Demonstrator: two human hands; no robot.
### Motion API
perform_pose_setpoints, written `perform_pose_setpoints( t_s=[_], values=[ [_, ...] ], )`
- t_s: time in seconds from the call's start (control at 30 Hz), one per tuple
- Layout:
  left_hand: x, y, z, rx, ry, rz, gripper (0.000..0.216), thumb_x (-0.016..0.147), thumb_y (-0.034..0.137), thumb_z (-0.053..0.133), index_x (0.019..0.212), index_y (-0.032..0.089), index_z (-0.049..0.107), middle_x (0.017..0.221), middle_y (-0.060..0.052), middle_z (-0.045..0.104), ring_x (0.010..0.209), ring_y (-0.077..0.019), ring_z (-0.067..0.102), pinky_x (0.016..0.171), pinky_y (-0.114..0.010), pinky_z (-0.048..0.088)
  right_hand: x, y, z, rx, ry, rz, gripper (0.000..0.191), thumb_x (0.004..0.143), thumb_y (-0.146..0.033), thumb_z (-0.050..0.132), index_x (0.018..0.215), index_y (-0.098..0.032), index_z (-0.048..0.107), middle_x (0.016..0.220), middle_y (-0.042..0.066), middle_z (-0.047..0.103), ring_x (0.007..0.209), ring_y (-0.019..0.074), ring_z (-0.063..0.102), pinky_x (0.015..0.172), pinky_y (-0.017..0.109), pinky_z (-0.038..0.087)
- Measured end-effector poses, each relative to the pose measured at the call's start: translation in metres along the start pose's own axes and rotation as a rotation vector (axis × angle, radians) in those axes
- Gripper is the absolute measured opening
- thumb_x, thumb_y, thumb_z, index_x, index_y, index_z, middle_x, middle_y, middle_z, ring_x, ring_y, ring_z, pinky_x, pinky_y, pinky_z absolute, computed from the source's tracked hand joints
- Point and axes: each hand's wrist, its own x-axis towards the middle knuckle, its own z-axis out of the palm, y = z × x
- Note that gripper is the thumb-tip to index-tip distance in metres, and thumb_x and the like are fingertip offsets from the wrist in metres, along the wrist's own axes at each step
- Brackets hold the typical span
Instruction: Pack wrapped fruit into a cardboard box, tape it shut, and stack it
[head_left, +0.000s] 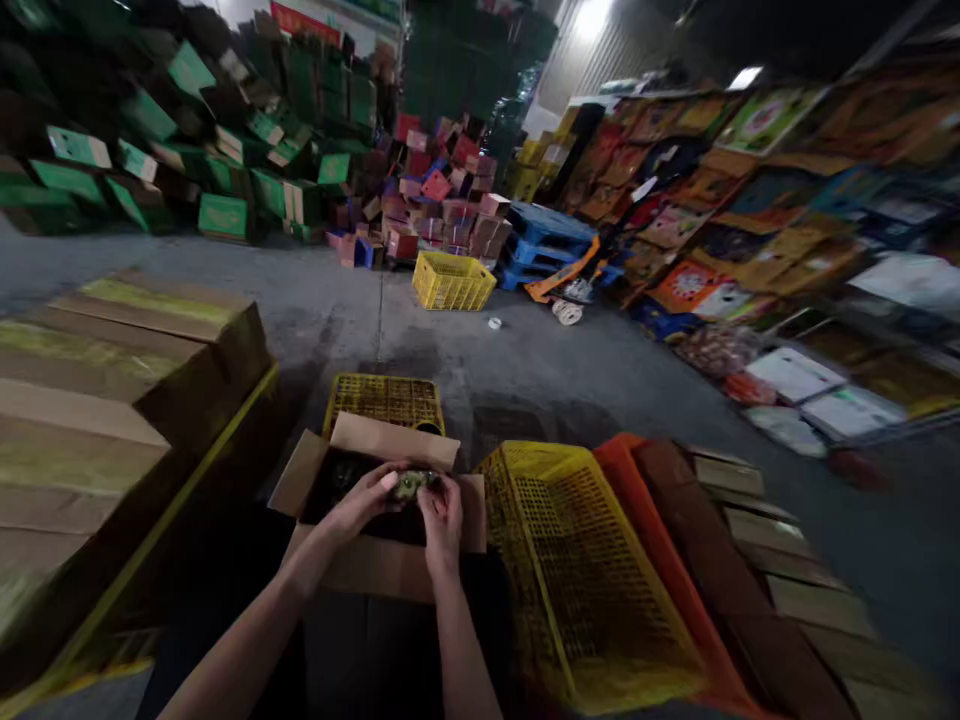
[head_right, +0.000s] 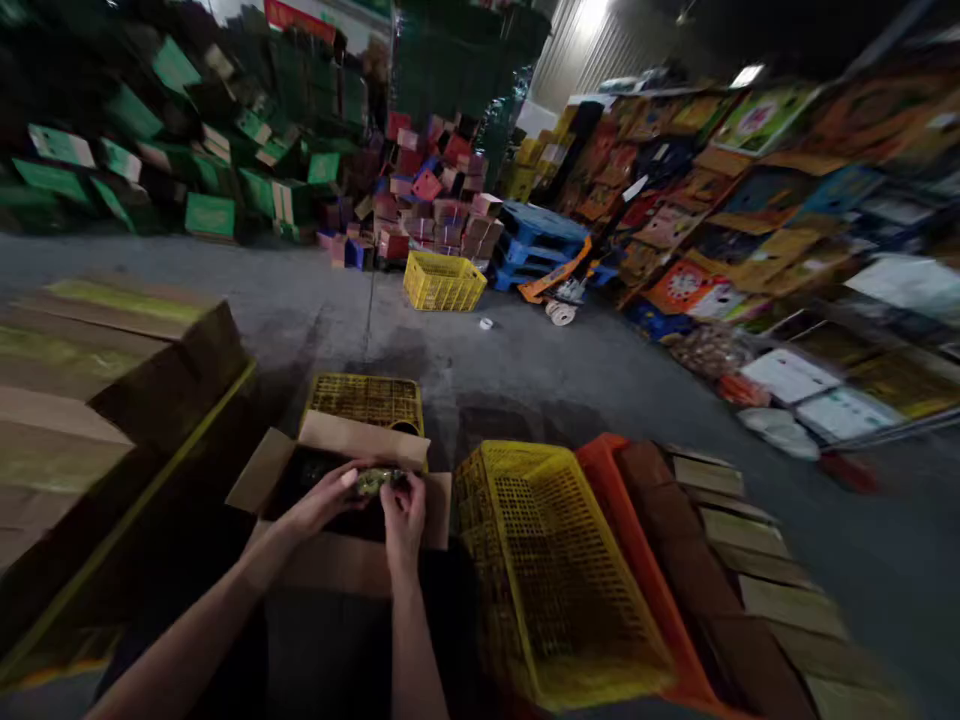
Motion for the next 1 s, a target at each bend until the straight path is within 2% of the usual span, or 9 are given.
perform_pose_setpoints(
  t_s=[0.1,0.2,0.33,0.47,0.57,0.63,0.73,0.9,1.0],
  values=[
    [-0.002,0.002,0.001,-0.056,0.017,0.029,0.063,0.077,0.047,0.084,0.132,0.022,0.064,0.14,-0.015,0.06,0.115,-0.0299,0.064,0.093,-0.039,0.053,0.001,0.0,0.0,0.028,0.058,0.019,0.044,0.079,-0.043,0.079,0.112,-0.021,0.06,0.107,0.007,0.072,0.098,0.0217,0.07,0.089,0.036,0.056],
    [-0.001,0.001,0.003,-0.072,0.095,0.064,0.064,0.071,0.038,0.09,0.128,0.023,0.066,0.131,-0.011,0.065,0.107,-0.026,0.067,0.095,-0.039,0.053,0.002,-0.003,0.002,0.052,0.074,0.025,0.048,0.078,-0.047,0.079,0.114,-0.021,0.061,0.103,0.007,0.073,0.095,0.0225,0.07,0.08,0.034,0.058],
    [0.002,-0.003,0.003,-0.05,0.168,0.082,0.056,0.071,0.038,0.09,0.12,0.021,0.069,0.113,-0.008,0.07,0.086,-0.0181,0.068,0.085,-0.033,0.054,0.0,-0.011,0.004,0.001,0.031,0.038,0.044,0.081,-0.051,0.075,0.11,-0.019,0.069,0.1,0.008,0.074,0.085,0.0214,0.07,0.068,0.03,0.059],
    [0.004,-0.003,0.003,-0.024,0.185,0.096,0.052,0.073,0.041,0.087,0.116,0.018,0.07,0.098,-0.006,0.071,0.071,-0.0121,0.063,0.069,-0.025,0.05,-0.003,-0.015,0.003,-0.037,0.019,0.043,0.041,0.084,-0.053,0.072,0.105,-0.017,0.072,0.078,0.002,0.069,0.059,0.0131,0.061,0.053,0.024,0.052],
    [0.005,-0.002,0.003,0.005,0.196,0.114,0.05,0.074,0.042,0.086,0.114,0.016,0.071,0.092,-0.005,0.071,0.067,-0.0105,0.059,0.059,-0.02,0.043,-0.004,-0.014,0.003,-0.039,-0.002,0.038,0.039,0.085,-0.053,0.071,0.099,-0.017,0.072,0.064,-0.003,0.06,0.05,0.0094,0.052,0.046,0.02,0.043],
    [0.006,-0.002,0.002,0.016,0.215,0.133,0.051,0.074,0.042,0.086,0.115,0.016,0.07,0.093,-0.005,0.071,0.069,-0.0113,0.059,0.058,-0.019,0.04,-0.005,-0.014,0.002,-0.046,-0.016,0.042,0.039,0.085,-0.053,0.071,0.097,-0.016,0.073,0.061,-0.003,0.058,0.048,0.0089,0.05,0.044,0.02,0.04],
    [0.006,-0.002,0.001,0.015,0.244,0.148,0.055,0.074,0.043,0.086,0.121,0.02,0.067,0.107,-0.006,0.072,0.081,-0.0155,0.064,0.063,-0.02,0.043,-0.005,-0.014,0.002,-0.068,-0.024,0.038,0.04,0.085,-0.053,0.071,0.098,-0.016,0.074,0.061,-0.003,0.059,0.049,0.0093,0.05,0.045,0.02,0.041],
    [0.005,0.0,0.003,-0.019,0.25,0.156,0.064,0.075,0.041,0.086,0.132,0.026,0.061,0.136,-0.01,0.064,0.116,-0.0261,0.063,0.087,-0.03,0.051,-0.006,-0.013,0.001,-0.083,-0.028,0.018,0.038,0.086,-0.05,0.072,0.106,-0.017,0.077,0.068,0.0,0.068,0.053,0.0116,0.057,0.051,0.023,0.049],
    [0.004,0.0,0.004,-0.083,0.213,0.187,0.073,0.074,0.039,0.087,0.14,0.027,0.057,0.143,-0.011,0.059,0.13,-0.0305,0.055,0.102,-0.038,0.047,-0.005,-0.011,0.0,-0.084,-0.039,0.009,0.04,0.086,-0.048,0.071,0.112,-0.018,0.077,0.087,0.006,0.076,0.063,0.0162,0.066,0.06,0.029,0.058]
  ],
)
